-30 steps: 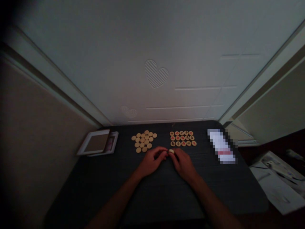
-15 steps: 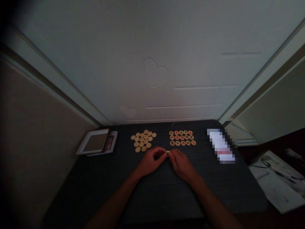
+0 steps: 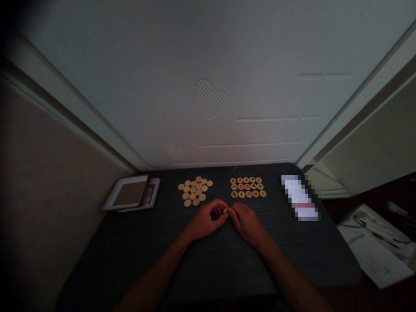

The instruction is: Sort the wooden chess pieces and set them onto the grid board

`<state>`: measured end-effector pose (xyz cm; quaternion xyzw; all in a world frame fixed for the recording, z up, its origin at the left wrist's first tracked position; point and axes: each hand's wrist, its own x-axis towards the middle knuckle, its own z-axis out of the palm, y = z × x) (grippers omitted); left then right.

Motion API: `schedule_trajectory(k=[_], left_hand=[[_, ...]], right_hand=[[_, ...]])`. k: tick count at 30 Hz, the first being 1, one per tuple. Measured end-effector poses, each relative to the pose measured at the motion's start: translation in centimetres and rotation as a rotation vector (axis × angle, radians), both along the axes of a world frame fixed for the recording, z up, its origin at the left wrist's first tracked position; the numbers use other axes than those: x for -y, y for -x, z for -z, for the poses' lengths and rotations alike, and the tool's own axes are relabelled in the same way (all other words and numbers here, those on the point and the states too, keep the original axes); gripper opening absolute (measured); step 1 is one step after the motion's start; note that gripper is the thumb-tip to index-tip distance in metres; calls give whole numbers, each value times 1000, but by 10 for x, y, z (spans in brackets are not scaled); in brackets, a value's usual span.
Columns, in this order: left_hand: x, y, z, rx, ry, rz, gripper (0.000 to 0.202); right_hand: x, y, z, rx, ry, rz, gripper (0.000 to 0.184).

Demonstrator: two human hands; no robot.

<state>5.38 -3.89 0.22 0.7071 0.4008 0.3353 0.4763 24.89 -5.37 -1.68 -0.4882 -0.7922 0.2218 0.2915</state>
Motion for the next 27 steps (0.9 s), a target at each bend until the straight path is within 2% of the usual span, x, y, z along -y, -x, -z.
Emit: schedule_trajectory(k=[5,8,16,23,27], left_hand=[[-3,0,0,110,119,-55,21],[-5,0,0,154,190,-77,22],[-6,0,3,140,190,-72,23],[-4,0,5,140,186,-35,29],[-5,2,5,118,172,-56,32]], right_hand=[[1,1,-9,-46,46,24,30],[2,2,-11,-76,89,24,23],[2,3,-7,-157,125,64,14],[-1,3,-11,-151,137,69,22],[-1,2,-12,-157,138,85,21]])
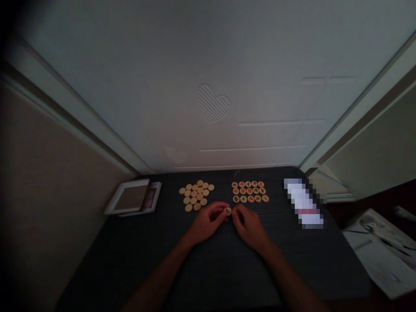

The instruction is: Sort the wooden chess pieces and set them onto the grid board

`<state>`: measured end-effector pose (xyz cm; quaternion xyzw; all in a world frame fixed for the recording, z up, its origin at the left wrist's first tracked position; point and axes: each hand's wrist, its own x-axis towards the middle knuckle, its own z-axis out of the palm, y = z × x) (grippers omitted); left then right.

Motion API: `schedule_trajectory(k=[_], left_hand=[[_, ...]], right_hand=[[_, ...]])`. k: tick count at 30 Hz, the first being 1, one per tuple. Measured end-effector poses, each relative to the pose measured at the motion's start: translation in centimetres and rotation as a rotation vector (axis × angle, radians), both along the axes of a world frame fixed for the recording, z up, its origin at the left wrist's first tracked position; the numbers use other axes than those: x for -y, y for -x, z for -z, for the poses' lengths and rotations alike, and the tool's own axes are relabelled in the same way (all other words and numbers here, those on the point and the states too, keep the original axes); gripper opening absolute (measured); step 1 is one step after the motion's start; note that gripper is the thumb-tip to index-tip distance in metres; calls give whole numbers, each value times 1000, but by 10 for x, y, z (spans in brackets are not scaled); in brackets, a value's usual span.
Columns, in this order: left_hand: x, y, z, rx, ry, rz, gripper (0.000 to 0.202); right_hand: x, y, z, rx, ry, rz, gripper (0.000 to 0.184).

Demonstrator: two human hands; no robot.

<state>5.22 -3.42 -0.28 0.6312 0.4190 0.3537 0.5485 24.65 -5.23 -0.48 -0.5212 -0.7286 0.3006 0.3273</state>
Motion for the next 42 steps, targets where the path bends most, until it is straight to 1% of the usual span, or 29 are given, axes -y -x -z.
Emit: schedule_trajectory(k=[6,10,13,16,22,24,28,31,34,36,38,42], left_hand=[[-2,0,-3,-53,-35,-7,28],[-1,1,-9,-110,-105,-4,25],[-1,0,-12,-148,-127,12,26],[0,-1,-11,-156,-120,12,24],[1,-3,-5,-100,-64,1,20],[0,-4,-4,-97,-60,-30,19],[-1,-7,-1,-103,-64,-133,17],[0,-7,3,-88,-58,-155,19],[-2,-5,4,-79,-70,-187,21],[-7,-4,2,-96,-110,-244,22],[-17,-4,-2,-134,-169,-293,20],[-47,-10,-11,-256,-289,-302,19]], right_hand=[[0,0,3,-29,18,-35,16],[-2,-1,9,-23,8,-24,20],[-2,-1,10,-24,11,-15,22],[-2,-1,9,-13,1,-31,22],[-2,-1,10,18,-30,-68,18],[-2,-1,11,31,-41,-70,20],[-1,-2,12,22,-71,-77,27],[-1,-2,12,20,-98,-76,32],[-2,-2,14,17,-119,-40,33],[-3,-2,15,5,-123,6,31],[-3,-2,15,-13,-117,51,27],[-4,-4,11,-38,-98,61,24]])
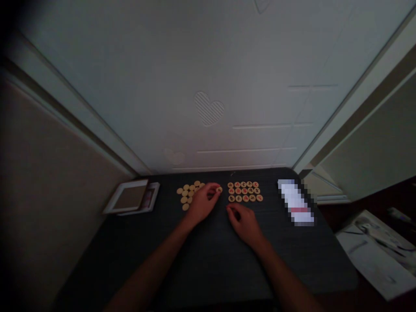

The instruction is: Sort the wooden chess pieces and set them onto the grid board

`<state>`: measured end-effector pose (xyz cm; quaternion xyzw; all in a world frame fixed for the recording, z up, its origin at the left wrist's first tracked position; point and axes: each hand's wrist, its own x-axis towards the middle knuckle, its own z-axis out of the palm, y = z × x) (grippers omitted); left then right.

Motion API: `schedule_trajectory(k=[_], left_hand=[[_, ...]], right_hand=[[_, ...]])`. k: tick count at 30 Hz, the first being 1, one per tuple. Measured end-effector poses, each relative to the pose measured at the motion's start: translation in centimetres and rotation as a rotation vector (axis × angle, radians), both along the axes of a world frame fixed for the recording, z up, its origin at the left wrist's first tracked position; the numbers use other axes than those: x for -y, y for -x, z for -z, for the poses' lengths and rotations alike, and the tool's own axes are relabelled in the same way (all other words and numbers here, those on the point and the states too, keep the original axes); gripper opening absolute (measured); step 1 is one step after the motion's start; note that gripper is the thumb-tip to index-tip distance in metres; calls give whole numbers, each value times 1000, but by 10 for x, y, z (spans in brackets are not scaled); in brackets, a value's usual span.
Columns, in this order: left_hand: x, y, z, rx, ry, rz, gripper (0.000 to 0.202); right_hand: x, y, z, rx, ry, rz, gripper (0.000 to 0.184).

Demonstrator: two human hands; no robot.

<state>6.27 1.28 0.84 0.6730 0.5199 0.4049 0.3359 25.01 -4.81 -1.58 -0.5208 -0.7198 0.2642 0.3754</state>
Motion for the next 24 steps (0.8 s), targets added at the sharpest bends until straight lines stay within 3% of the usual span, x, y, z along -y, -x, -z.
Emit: schedule_trajectory(k=[7,17,24], left_hand=[[-32,-16,-10,-421,-50,94,11],[-31,-18,-15,-591,45,28,16],[-29,-19,-18,-667,24,41,22]], right_hand=[[0,-2,-5,-23,-5,11,24],[-2,-3,-4,-56,9,0,22],[-1,-3,-5,-56,16,-13,21]])
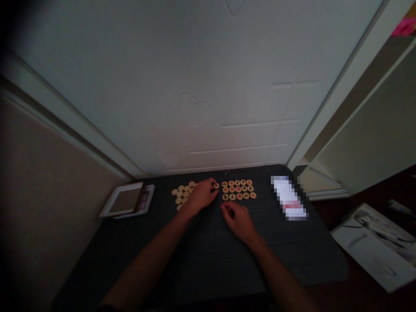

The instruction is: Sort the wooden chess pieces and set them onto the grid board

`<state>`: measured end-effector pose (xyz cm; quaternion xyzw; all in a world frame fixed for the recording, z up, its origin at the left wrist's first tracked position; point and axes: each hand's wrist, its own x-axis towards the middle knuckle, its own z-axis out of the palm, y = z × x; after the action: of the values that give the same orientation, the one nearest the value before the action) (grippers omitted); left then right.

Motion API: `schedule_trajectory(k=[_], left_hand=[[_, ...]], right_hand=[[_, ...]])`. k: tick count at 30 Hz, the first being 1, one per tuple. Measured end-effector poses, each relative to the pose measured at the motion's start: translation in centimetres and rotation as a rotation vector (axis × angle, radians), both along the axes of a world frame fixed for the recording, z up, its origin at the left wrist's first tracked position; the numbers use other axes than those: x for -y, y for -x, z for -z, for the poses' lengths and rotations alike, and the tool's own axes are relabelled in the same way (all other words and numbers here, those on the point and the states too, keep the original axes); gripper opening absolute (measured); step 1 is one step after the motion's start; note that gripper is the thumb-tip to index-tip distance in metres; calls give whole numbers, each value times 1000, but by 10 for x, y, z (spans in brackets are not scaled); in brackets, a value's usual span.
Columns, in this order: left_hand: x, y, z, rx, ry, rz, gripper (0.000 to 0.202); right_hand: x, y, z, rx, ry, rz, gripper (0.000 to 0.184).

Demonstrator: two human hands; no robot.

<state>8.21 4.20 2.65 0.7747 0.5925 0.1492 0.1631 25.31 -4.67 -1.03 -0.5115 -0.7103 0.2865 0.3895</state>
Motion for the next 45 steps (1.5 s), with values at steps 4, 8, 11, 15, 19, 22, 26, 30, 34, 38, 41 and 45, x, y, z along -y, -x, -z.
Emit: schedule_trajectory(k=[4,8,11,15,19,22,26,30,34,38,41,45], left_hand=[[1,0,2,-33,-15,7,19],[-2,-4,3,-51,-29,11,18],[-4,-7,3,-62,-32,16,18],[2,0,-1,-78,-39,10,26],[12,27,-7,-179,-111,-57,35],[17,47,-8,-270,-197,-68,28],[25,56,-4,-305,-251,6,21],[30,50,2,-273,-298,24,28],[27,45,6,-200,-311,93,25],[33,42,9,-156,-280,192,21],[49,38,12,-110,-271,254,22],[69,36,16,-34,-229,289,20]], right_hand=[[0,0,-1,-4,13,1,20],[0,0,-1,-4,4,5,20],[0,0,0,-9,6,8,21],[-1,0,1,-5,0,11,22],[0,0,1,-9,18,4,21],[0,0,0,-10,20,2,21],[1,0,0,2,17,10,21],[0,0,1,7,12,15,20],[0,-1,1,11,7,23,21],[0,-1,0,18,17,28,21],[0,-1,0,13,20,27,21],[0,-1,1,5,30,21,22]])
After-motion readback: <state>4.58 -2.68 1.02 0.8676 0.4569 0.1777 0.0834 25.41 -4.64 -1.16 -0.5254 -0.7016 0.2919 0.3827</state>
